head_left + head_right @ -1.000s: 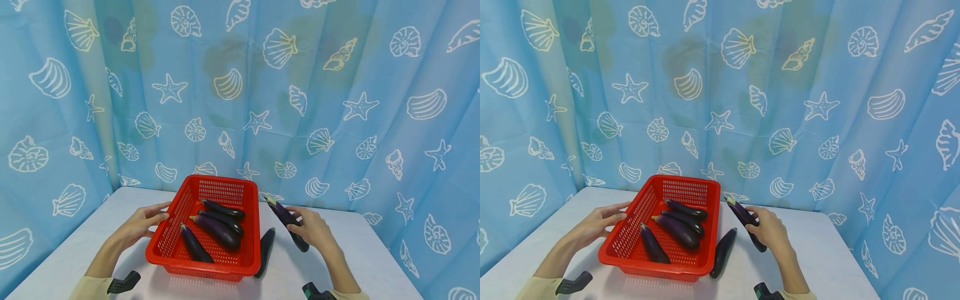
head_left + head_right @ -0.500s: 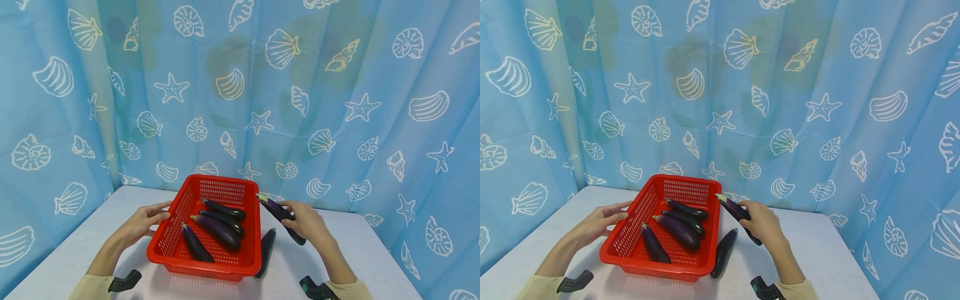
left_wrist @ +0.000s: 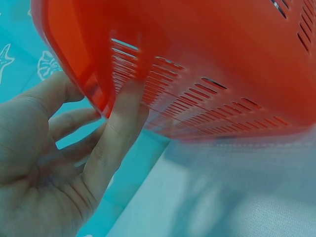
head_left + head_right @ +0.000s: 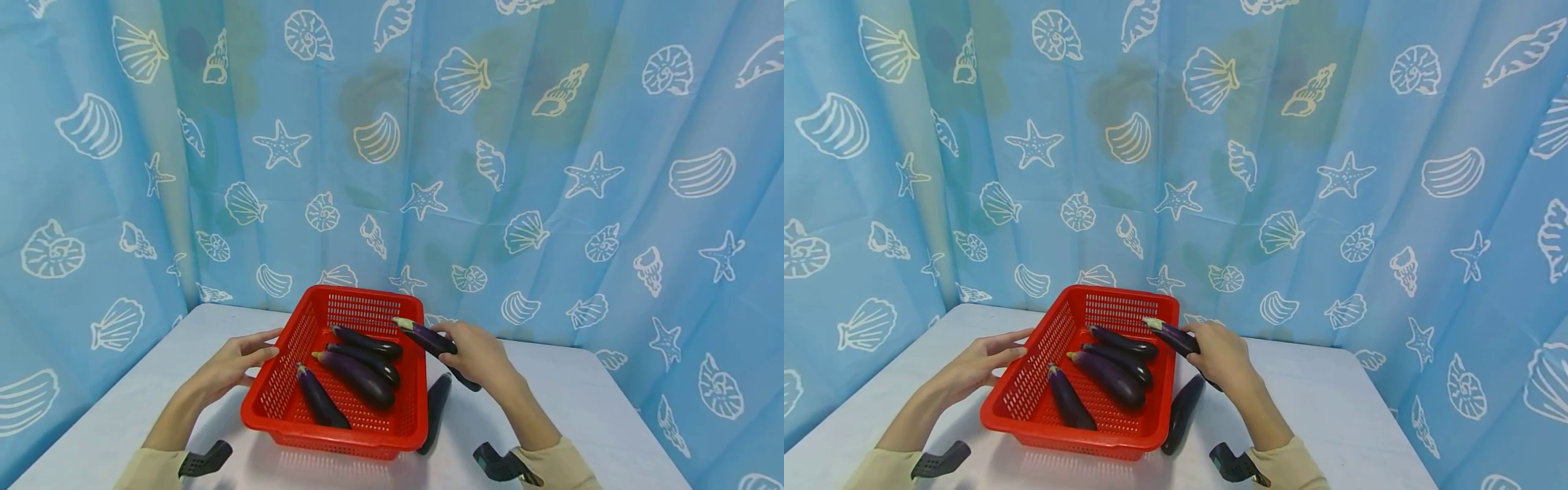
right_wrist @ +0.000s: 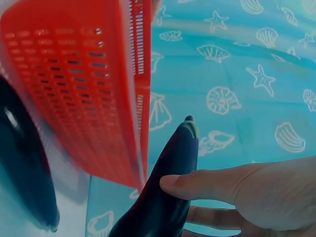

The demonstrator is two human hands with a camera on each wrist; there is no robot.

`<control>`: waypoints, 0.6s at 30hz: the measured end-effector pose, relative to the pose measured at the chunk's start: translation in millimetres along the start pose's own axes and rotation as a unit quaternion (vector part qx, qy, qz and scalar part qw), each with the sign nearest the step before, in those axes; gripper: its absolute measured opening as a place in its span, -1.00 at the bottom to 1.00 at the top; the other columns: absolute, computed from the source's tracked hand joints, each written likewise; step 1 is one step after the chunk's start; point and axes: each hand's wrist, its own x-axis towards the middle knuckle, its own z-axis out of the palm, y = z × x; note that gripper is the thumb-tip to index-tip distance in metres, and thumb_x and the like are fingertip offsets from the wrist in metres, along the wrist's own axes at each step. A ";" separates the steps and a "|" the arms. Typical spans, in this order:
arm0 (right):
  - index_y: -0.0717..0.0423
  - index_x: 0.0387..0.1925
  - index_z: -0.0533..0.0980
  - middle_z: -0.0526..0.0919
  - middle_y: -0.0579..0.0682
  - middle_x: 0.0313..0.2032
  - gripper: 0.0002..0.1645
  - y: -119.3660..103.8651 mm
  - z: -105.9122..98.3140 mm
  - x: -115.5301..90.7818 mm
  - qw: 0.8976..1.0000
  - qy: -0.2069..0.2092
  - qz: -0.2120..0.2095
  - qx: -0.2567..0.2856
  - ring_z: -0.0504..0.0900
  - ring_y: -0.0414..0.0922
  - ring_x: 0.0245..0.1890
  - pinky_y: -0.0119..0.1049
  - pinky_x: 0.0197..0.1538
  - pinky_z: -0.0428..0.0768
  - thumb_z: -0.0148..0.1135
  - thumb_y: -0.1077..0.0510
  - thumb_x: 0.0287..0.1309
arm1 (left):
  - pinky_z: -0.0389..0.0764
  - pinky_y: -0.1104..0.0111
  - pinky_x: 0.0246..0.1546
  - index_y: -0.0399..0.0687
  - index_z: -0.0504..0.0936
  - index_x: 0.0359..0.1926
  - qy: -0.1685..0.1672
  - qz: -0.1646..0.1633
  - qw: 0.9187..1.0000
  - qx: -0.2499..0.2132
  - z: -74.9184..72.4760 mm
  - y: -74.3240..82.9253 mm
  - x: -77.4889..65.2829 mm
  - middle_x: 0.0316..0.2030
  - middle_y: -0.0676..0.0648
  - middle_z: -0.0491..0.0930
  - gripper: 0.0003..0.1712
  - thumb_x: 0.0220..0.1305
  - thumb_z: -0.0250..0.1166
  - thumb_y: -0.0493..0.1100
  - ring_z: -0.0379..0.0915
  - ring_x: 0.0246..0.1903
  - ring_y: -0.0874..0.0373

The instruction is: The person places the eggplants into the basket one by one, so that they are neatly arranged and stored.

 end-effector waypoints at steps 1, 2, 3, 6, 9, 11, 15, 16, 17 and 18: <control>-0.05 0.17 0.55 0.69 0.10 -0.07 -0.40 -2.7 -0.5 1.3 1.000 -0.002 -0.001 -0.002 0.54 -0.06 -0.25 -0.15 -0.21 0.69 0.47 0.12 0.04 | 0.72 0.03 -0.16 0.02 0.20 0.49 0.000 0.000 1.000 -0.001 -0.1 0.0 -0.1 0.31 -0.31 0.42 -0.19 0.32 0.26 0.09 0.60 0.06 -0.03; -0.06 0.17 0.55 0.69 0.09 -0.07 -0.40 -5.1 -1.0 2.4 1.000 -0.003 -0.002 -0.001 0.54 -0.06 -0.24 -0.16 -0.21 0.69 0.47 0.12 0.04 | 0.72 0.03 -0.16 0.01 0.20 0.49 0.000 0.001 1.000 -0.001 -0.2 0.0 -0.2 0.31 -0.31 0.42 -0.19 0.32 0.26 0.09 0.61 0.06 -0.03; -0.06 0.18 0.55 0.69 0.09 -0.06 -0.40 -7.5 -1.4 3.5 1.000 -0.004 -0.004 -0.001 0.55 -0.06 -0.24 -0.16 -0.20 0.69 0.46 0.12 0.05 | 0.72 0.03 -0.16 0.01 0.20 0.49 -0.001 0.001 1.000 -0.001 -0.2 0.0 -0.3 0.31 -0.31 0.42 -0.19 0.32 0.26 0.09 0.61 0.06 -0.03; -0.05 0.18 0.54 0.69 0.10 -0.04 -0.41 -14.1 -2.6 6.0 1.000 -0.004 -0.009 0.006 0.57 -0.05 -0.21 -0.13 -0.18 0.70 0.45 0.13 0.06 | 0.72 0.03 -0.16 0.01 0.20 0.49 -0.001 0.002 1.000 -0.001 -0.3 0.2 -0.6 0.30 -0.31 0.42 -0.20 0.32 0.26 0.09 0.61 0.05 -0.03; -0.02 0.19 0.54 0.69 0.11 -0.01 -0.40 -20.4 -3.6 7.8 1.000 -0.003 -0.017 0.013 0.60 -0.02 -0.15 -0.07 -0.12 0.71 0.45 0.15 0.06 | 0.72 0.03 -0.15 0.01 0.20 0.49 -0.002 0.001 1.000 -0.002 -0.3 0.6 -0.8 0.30 -0.31 0.43 -0.20 0.33 0.25 0.09 0.61 0.05 -0.02; -0.01 0.19 0.53 0.69 0.11 0.01 -0.40 -24.7 -4.3 9.6 1.000 -0.003 -0.022 0.016 0.61 0.00 -0.12 -0.05 -0.08 0.71 0.45 0.15 0.06 | 0.72 0.03 -0.15 0.01 0.20 0.49 -0.002 0.001 1.000 -0.002 -0.2 0.7 -1.0 0.30 -0.31 0.43 -0.20 0.33 0.25 0.09 0.61 0.04 -0.01; -0.01 0.19 0.53 0.68 0.10 0.02 -0.39 -34.5 -4.9 15.3 0.999 -0.010 -0.032 0.009 0.59 0.00 -0.08 -0.03 -0.02 0.69 0.45 0.14 0.06 | 0.72 0.03 -0.15 0.01 0.19 0.49 -0.003 0.002 1.000 -0.002 -0.3 0.4 -0.9 0.30 -0.32 0.43 -0.20 0.33 0.25 0.09 0.61 0.05 -0.01; -0.01 0.20 0.53 0.67 0.09 0.02 -0.39 -37.0 -4.9 16.7 0.999 -0.013 -0.035 0.007 0.59 0.00 -0.08 -0.03 -0.01 0.68 0.46 0.14 0.06 | 0.72 0.03 -0.15 0.00 0.19 0.49 -0.003 0.003 1.000 -0.002 -0.4 0.2 -0.9 0.30 -0.32 0.42 -0.20 0.33 0.25 0.09 0.60 0.05 -0.02; -0.02 0.20 0.53 0.67 0.09 0.02 -0.39 -39.5 -4.8 18.2 0.999 -0.016 -0.037 0.006 0.59 0.00 -0.08 -0.03 0.00 0.68 0.46 0.13 0.06 | 0.72 0.03 -0.15 0.01 0.19 0.49 -0.004 0.003 1.000 -0.002 -0.4 0.1 -0.8 0.30 -0.32 0.42 -0.20 0.33 0.25 0.09 0.60 0.05 -0.02; -0.03 0.20 0.54 0.68 0.08 0.02 -0.38 -42.2 -4.7 19.6 0.999 -0.018 -0.040 0.004 0.59 -0.01 -0.09 -0.03 0.01 0.67 0.46 0.12 0.05 | 0.72 0.03 -0.15 0.00 0.19 0.49 -0.004 0.003 1.000 -0.003 -0.4 0.0 -0.7 0.31 -0.32 0.42 -0.20 0.33 0.25 0.09 0.60 0.05 -0.02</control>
